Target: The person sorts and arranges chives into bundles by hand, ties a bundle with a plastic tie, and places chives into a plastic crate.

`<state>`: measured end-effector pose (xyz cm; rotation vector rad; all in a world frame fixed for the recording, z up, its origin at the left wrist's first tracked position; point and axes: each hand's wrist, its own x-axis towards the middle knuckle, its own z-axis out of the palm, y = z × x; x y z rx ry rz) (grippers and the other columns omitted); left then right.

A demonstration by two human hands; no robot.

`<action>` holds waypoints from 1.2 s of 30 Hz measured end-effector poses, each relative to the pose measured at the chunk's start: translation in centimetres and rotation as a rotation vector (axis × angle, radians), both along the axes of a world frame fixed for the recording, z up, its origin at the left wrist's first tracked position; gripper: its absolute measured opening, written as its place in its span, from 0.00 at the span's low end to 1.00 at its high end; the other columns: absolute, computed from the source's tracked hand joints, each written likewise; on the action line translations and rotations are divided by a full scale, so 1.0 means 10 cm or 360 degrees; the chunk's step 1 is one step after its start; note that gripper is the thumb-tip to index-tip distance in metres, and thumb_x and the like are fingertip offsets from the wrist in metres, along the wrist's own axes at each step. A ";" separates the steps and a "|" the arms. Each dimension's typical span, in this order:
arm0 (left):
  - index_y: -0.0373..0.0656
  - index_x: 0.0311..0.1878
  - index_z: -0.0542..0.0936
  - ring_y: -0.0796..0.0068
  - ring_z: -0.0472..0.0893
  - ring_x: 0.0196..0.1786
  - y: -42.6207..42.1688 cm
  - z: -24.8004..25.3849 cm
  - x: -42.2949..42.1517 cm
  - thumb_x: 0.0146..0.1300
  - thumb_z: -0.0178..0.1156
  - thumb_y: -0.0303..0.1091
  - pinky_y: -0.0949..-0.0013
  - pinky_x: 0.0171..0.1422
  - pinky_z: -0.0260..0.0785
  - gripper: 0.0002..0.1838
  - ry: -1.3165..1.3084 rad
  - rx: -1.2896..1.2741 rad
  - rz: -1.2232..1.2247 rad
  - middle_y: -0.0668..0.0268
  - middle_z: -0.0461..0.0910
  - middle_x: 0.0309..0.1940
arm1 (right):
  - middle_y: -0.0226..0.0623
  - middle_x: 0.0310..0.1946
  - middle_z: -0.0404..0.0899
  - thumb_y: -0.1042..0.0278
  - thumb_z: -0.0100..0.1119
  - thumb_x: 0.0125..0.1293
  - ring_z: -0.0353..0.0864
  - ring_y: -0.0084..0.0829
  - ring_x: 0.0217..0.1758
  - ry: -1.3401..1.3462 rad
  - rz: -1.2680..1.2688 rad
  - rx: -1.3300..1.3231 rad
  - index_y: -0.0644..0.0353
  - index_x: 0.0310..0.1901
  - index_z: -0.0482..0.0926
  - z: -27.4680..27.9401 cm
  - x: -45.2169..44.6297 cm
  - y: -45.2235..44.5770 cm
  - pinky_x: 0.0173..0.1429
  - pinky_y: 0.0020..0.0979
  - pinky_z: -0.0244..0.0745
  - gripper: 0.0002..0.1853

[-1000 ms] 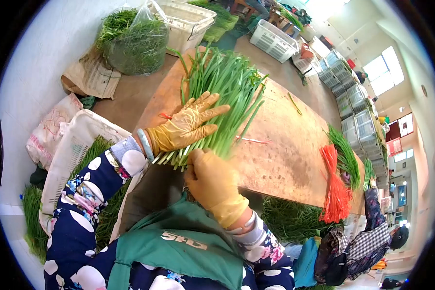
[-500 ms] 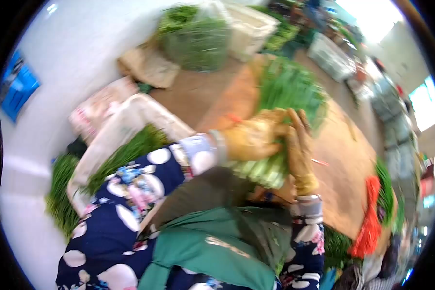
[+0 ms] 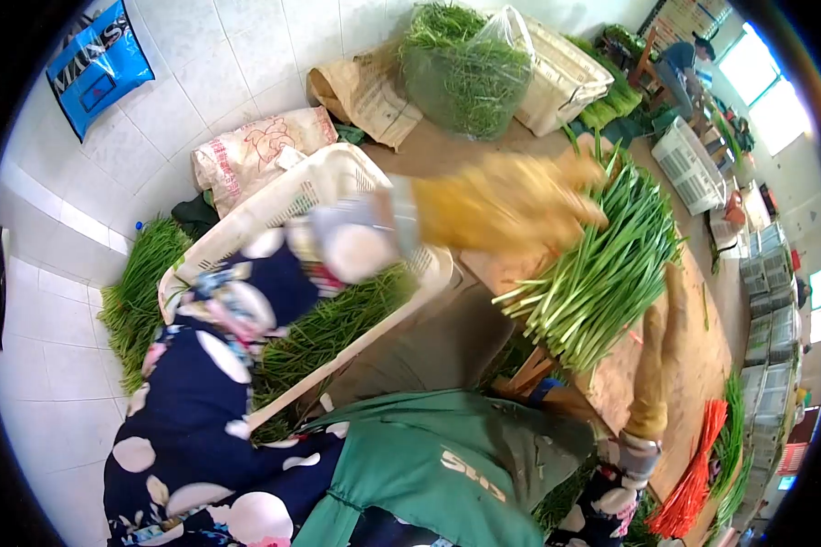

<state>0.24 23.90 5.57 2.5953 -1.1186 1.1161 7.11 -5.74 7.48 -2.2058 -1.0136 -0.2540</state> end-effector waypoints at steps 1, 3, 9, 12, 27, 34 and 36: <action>0.48 0.54 0.81 0.51 0.72 0.65 0.19 -0.03 -0.26 0.68 0.53 0.40 0.57 0.68 0.66 0.16 0.0383 -0.0902 0.0014 0.55 0.74 0.61 | 0.40 0.72 0.60 0.57 0.43 0.75 0.53 0.36 0.76 0.0013 -0.0050 0.0055 0.62 0.70 0.61 0.02 -0.15 -0.08 0.78 0.38 0.45 0.27; 0.42 0.55 0.80 0.61 0.74 0.63 0.67 -0.26 -0.73 0.71 0.48 0.37 0.62 0.67 0.66 0.17 0.0364 -0.1316 0.0256 0.54 0.76 0.60 | 0.41 0.67 0.67 0.59 0.44 0.75 0.63 0.36 0.71 0.0124 -0.0231 0.0268 0.65 0.67 0.67 0.02 -0.49 -0.17 0.73 0.37 0.56 0.24; 0.40 0.58 0.77 0.59 0.75 0.60 1.42 -2.48 -2.71 0.66 0.54 0.38 0.63 0.66 0.65 0.20 0.1197 -0.1578 0.1646 0.54 0.78 0.55 | 0.33 0.28 0.76 0.61 0.47 0.75 0.72 0.22 0.31 0.0696 -0.0240 0.0561 0.68 0.53 0.77 -0.67 -0.95 -0.78 0.38 0.22 0.67 0.18; 0.45 0.62 0.73 0.54 0.70 0.65 1.34 -3.12 -3.54 0.60 0.56 0.36 0.59 0.67 0.64 0.25 0.1430 -0.1293 0.2013 0.53 0.72 0.63 | 0.32 0.27 0.77 0.60 0.50 0.74 0.73 0.21 0.29 0.0814 -0.0220 0.0428 0.67 0.52 0.78 -0.89 -1.12 -0.75 0.34 0.21 0.67 0.18; 0.53 0.76 0.46 0.60 0.48 0.78 2.13 -3.55 -3.80 0.50 0.62 0.22 0.64 0.79 0.49 0.51 0.2583 -0.0686 0.2964 0.60 0.43 0.78 | 0.36 0.25 0.80 0.62 0.51 0.73 0.77 0.25 0.27 0.1252 -0.0451 -0.0104 0.67 0.51 0.79 -1.23 -1.08 -0.60 0.33 0.26 0.73 0.17; 0.51 0.77 0.46 0.59 0.48 0.78 2.31 -3.79 -4.04 0.50 0.70 0.33 0.65 0.79 0.49 0.54 0.2553 -0.0868 0.2958 0.58 0.44 0.77 | 0.34 0.26 0.80 0.61 0.52 0.73 0.76 0.23 0.28 0.1353 -0.0579 -0.0153 0.67 0.51 0.80 -1.32 -1.04 -0.60 0.35 0.26 0.73 0.17; 0.50 0.77 0.43 0.59 0.47 0.78 2.29 -3.81 -4.05 0.50 0.70 0.33 0.65 0.80 0.47 0.57 0.2552 -0.0782 0.2860 0.58 0.43 0.77 | 0.33 0.26 0.80 0.61 0.53 0.73 0.76 0.23 0.28 0.1314 -0.0563 -0.0197 0.66 0.51 0.80 -1.22 -1.08 -0.44 0.35 0.25 0.73 0.16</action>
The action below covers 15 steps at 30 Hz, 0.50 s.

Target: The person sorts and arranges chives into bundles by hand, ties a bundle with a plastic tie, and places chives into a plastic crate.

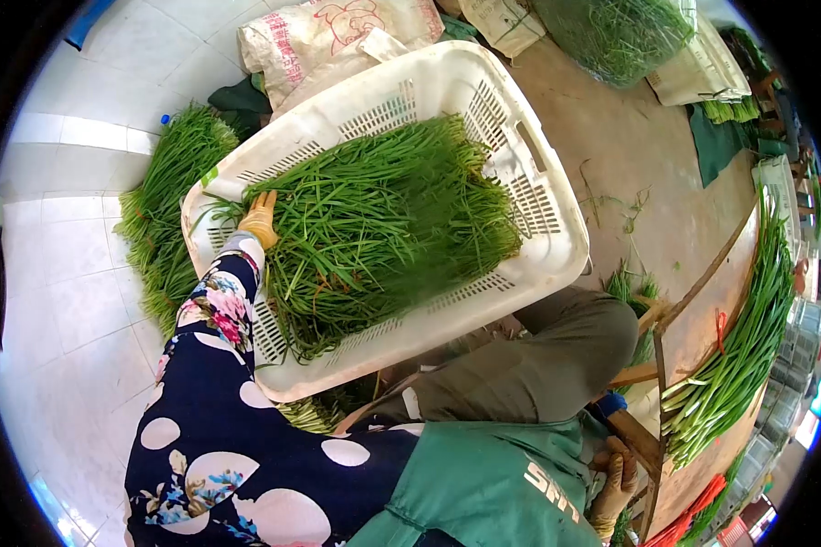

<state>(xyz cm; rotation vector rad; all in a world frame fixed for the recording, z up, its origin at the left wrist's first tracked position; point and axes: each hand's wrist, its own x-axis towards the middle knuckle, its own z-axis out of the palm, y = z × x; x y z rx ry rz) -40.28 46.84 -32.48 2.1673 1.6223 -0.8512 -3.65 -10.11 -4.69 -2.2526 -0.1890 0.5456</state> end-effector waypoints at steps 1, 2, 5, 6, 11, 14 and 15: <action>0.50 0.77 0.43 0.59 0.47 0.78 0.01 -0.08 0.00 0.50 0.70 0.33 0.65 0.80 0.47 0.57 -0.0004 -0.0008 -0.0003 0.58 0.43 0.77 | 0.32 0.27 0.80 0.61 0.53 0.73 0.76 0.22 0.28 0.0019 0.0034 -0.0025 0.65 0.50 0.81 0.05 -0.01 0.07 0.35 0.25 0.73 0.16; 0.50 0.77 0.40 0.59 0.46 0.79 0.03 -0.15 0.03 0.49 0.71 0.35 0.63 0.80 0.45 0.59 0.0111 -0.0070 -0.0222 0.58 0.42 0.78 | 0.32 0.27 0.80 0.61 0.53 0.72 0.76 0.22 0.29 0.0037 0.0069 -0.0047 0.64 0.50 0.81 0.08 -0.02 0.11 0.36 0.25 0.73 0.16; 0.51 0.77 0.36 0.59 0.44 0.79 0.01 -0.18 0.15 0.47 0.74 0.40 0.59 0.80 0.41 0.64 0.0259 -0.0150 -0.0431 0.59 0.40 0.78 | 0.32 0.27 0.80 0.61 0.54 0.72 0.76 0.22 0.29 0.0023 0.0032 -0.0049 0.64 0.50 0.81 0.11 -0.05 0.14 0.36 0.24 0.73 0.16; 0.51 0.77 0.34 0.59 0.42 0.79 -0.02 -0.13 0.24 0.45 0.75 0.42 0.57 0.81 0.40 0.66 0.0292 -0.0171 -0.0424 0.60 0.39 0.78 | 0.32 0.27 0.80 0.61 0.54 0.72 0.76 0.22 0.29 0.0013 0.0021 -0.0056 0.64 0.50 0.81 0.13 -0.06 0.17 0.36 0.24 0.73 0.16; 0.51 0.77 0.33 0.57 0.44 0.79 -0.02 0.16 0.55 0.48 0.73 0.48 0.54 0.80 0.38 0.65 0.0209 -0.0070 -0.0500 0.56 0.42 0.77 | 0.34 0.26 0.80 0.60 0.55 0.71 0.76 0.22 0.27 0.0016 0.0143 -0.0178 0.64 0.49 0.80 0.13 -0.02 0.03 0.36 0.24 0.72 0.16; 0.50 0.77 0.32 0.57 0.44 0.79 0.14 -0.12 0.50 0.51 0.70 0.48 0.54 0.80 0.37 0.63 0.0017 -0.0100 -0.0276 0.55 0.40 0.77 | 0.34 0.26 0.80 0.60 0.54 0.71 0.76 0.23 0.28 0.0042 0.0097 -0.0238 0.64 0.49 0.80 0.16 -0.04 0.14 0.36 0.24 0.72 0.16; 0.51 0.77 0.31 0.56 0.44 0.79 0.16 -0.10 0.53 0.52 0.69 0.48 0.55 0.80 0.36 0.63 0.0098 -0.0177 -0.0162 0.55 0.40 0.78 | 0.34 0.26 0.80 0.60 0.54 0.71 0.76 0.23 0.28 0.0043 0.0094 -0.0245 0.64 0.49 0.80 0.18 -0.04 0.21 0.36 0.24 0.72 0.16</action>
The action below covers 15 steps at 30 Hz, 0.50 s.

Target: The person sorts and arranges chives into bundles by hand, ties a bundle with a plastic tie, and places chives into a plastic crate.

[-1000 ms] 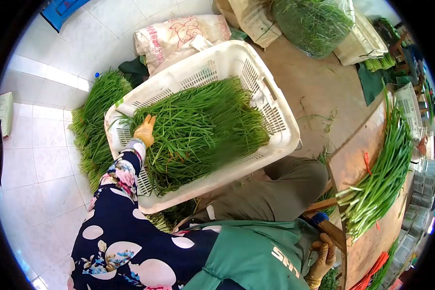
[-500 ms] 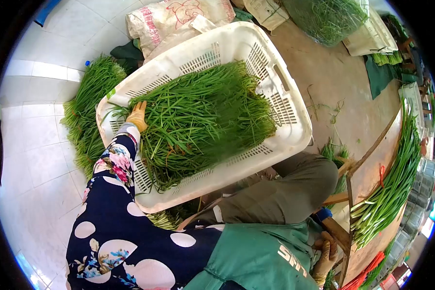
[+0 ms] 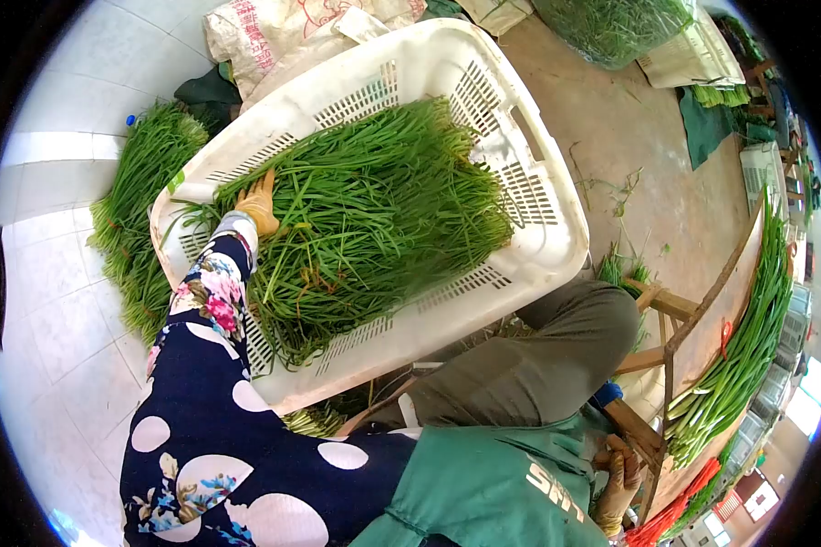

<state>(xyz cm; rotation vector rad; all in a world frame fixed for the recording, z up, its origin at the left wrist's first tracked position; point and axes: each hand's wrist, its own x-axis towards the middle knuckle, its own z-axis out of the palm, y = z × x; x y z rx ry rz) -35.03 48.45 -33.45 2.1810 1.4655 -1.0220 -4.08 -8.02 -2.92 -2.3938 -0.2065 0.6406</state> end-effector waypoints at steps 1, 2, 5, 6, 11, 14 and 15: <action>0.51 0.77 0.31 0.56 0.44 0.79 0.01 0.02 0.02 0.52 0.69 0.48 0.55 0.80 0.36 0.63 -0.0008 -0.0008 -0.0004 0.55 0.40 0.78 | 0.34 0.26 0.80 0.60 0.54 0.71 0.76 0.23 0.28 -0.0020 0.0048 -0.0012 0.64 0.49 0.80 0.02 0.00 0.08 0.36 0.24 0.72 0.16; 0.51 0.77 0.30 0.56 0.44 0.79 -0.01 0.04 0.05 0.51 0.69 0.48 0.57 0.81 0.36 0.63 0.0081 0.0000 -0.0095 0.55 0.41 0.78 | 0.34 0.26 0.80 0.60 0.55 0.71 0.76 0.23 0.28 -0.0044 0.0098 -0.0029 0.65 0.48 0.80 0.05 -0.01 0.15 0.36 0.24 0.73 0.16; 0.48 0.77 0.32 0.57 0.45 0.79 -0.08 0.02 0.09 0.50 0.68 0.45 0.59 0.81 0.36 0.62 0.0163 0.0009 -0.0201 0.53 0.43 0.77 | 0.35 0.26 0.80 0.61 0.54 0.71 0.77 0.24 0.28 -0.0010 0.0050 -0.0083 0.65 0.49 0.80 0.11 -0.04 0.24 0.37 0.25 0.73 0.15; 0.47 0.77 0.33 0.57 0.46 0.78 -0.10 -0.04 0.08 0.51 0.67 0.43 0.59 0.81 0.35 0.60 0.0151 0.0037 -0.0195 0.52 0.44 0.77 | 0.35 0.26 0.80 0.61 0.54 0.71 0.77 0.24 0.28 -0.0003 0.0053 -0.0092 0.65 0.49 0.80 0.11 -0.02 0.24 0.37 0.25 0.73 0.15; 0.44 0.70 0.57 0.58 0.69 0.67 -0.16 -0.19 0.14 0.50 0.68 0.36 0.62 0.72 0.58 0.45 0.0053 0.0165 -0.0113 0.51 0.69 0.63 | 0.34 0.27 0.79 0.61 0.53 0.71 0.78 0.24 0.29 0.0041 0.0007 -0.0029 0.65 0.50 0.80 0.05 0.02 0.29 0.38 0.25 0.74 0.16; 0.40 0.62 0.68 0.59 0.80 0.56 -0.25 -0.15 0.19 0.52 0.65 0.34 0.60 0.59 0.73 0.33 -0.0004 0.0168 -0.0149 0.54 0.79 0.52 | 0.34 0.28 0.80 0.61 0.54 0.71 0.78 0.24 0.30 0.0076 0.0009 0.0029 0.64 0.50 0.80 0.01 0.02 0.22 0.39 0.26 0.74 0.16; 0.40 0.61 0.69 0.59 0.81 0.55 -0.25 -0.13 0.20 0.52 0.64 0.34 0.60 0.57 0.74 0.31 -0.0007 0.0158 -0.0157 0.53 0.80 0.51 | 0.34 0.28 0.80 0.61 0.54 0.71 0.78 0.24 0.30 0.0084 0.0007 0.0042 0.64 0.50 0.80 0.00 0.01 0.20 0.39 0.26 0.74 0.16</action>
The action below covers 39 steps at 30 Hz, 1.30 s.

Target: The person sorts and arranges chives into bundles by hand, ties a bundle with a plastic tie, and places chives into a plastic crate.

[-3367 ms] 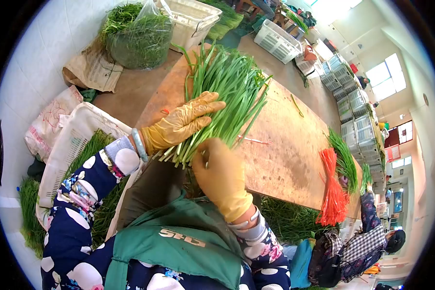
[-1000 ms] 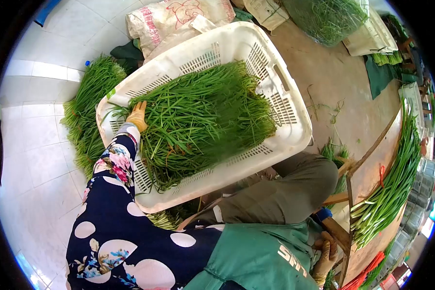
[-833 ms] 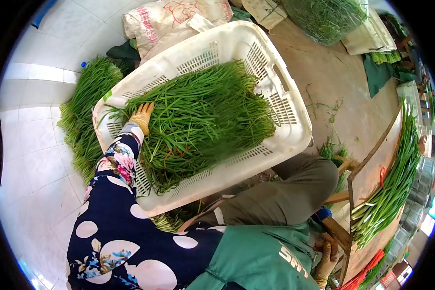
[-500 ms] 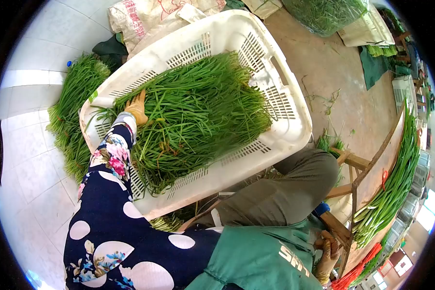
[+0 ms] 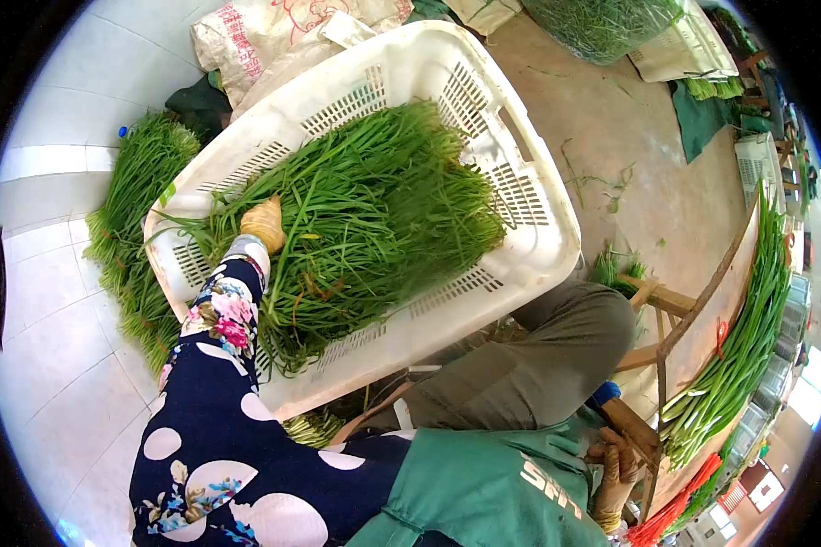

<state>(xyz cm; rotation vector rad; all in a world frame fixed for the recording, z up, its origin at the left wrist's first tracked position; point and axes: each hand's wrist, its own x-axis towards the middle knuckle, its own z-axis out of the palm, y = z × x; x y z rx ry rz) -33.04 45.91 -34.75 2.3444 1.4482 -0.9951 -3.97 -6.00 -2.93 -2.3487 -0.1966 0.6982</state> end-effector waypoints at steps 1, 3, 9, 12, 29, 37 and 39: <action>0.39 0.59 0.70 0.59 0.81 0.54 -0.01 0.04 -0.02 0.52 0.64 0.35 0.59 0.57 0.74 0.29 -0.0054 -0.0018 0.0014 0.53 0.80 0.51 | 0.34 0.29 0.80 0.60 0.54 0.71 0.77 0.24 0.30 0.0002 0.0039 -0.0033 0.64 0.50 0.80 0.00 -0.01 0.00 0.39 0.26 0.74 0.16; 0.39 0.57 0.72 0.57 0.81 0.54 -0.11 0.29 0.02 0.52 0.62 0.36 0.59 0.57 0.74 0.27 -0.0105 -0.0075 0.0036 0.51 0.80 0.51 | 0.34 0.29 0.80 0.60 0.54 0.71 0.77 0.24 0.31 0.0017 0.0089 -0.0039 0.63 0.50 0.81 -0.05 -0.03 -0.02 0.40 0.26 0.74 0.16; 0.37 0.69 0.62 0.52 0.80 0.54 -0.41 1.20 -0.02 0.43 0.68 0.45 0.59 0.59 0.71 0.49 -0.0575 -0.0530 0.0132 0.45 0.80 0.50 | 0.34 0.29 0.81 0.61 0.53 0.72 0.78 0.24 0.32 0.0086 0.0174 0.0116 0.63 0.49 0.80 -0.09 0.04 -0.04 0.41 0.26 0.74 0.15; 0.35 0.69 0.62 0.56 0.80 0.52 -0.36 1.33 -0.09 0.47 0.65 0.36 0.60 0.60 0.69 0.43 -0.1062 -0.1215 0.0306 0.50 0.78 0.54 | 0.35 0.29 0.81 0.61 0.53 0.72 0.78 0.24 0.32 0.0099 0.0139 0.0179 0.63 0.49 0.80 -0.09 0.13 -0.10 0.40 0.26 0.74 0.15; 0.38 0.69 0.63 0.64 0.81 0.49 -0.97 1.04 -0.63 0.53 0.67 0.33 0.60 0.53 0.77 0.40 -0.2506 -0.2125 0.1336 0.54 0.76 0.56 | 0.46 0.62 0.70 0.48 0.50 0.72 0.67 0.35 0.68 0.1510 0.0805 0.0533 0.68 0.65 0.66 -0.40 -0.08 1.71 0.68 0.33 0.65 0.32; 0.39 0.69 0.63 0.64 0.80 0.50 -1.25 0.89 -0.29 0.55 0.68 0.33 0.59 0.53 0.78 0.39 -0.2673 -0.2119 0.1156 0.54 0.75 0.57 | 0.55 0.73 0.48 0.21 0.48 0.57 0.51 0.48 0.74 0.2132 0.0786 0.0620 0.61 0.73 0.45 -1.59 -0.47 2.38 0.75 0.47 0.50 0.58; 0.39 0.70 0.63 0.64 0.80 0.51 -1.31 0.82 -0.24 0.55 0.68 0.33 0.59 0.53 0.78 0.39 -0.2710 -0.2115 0.1088 0.54 0.75 0.57 | 0.46 0.69 0.59 0.25 0.50 0.60 0.61 0.44 0.69 0.2370 0.0218 0.0768 0.55 0.71 0.57 -1.81 -0.40 2.43 0.71 0.49 0.58 0.48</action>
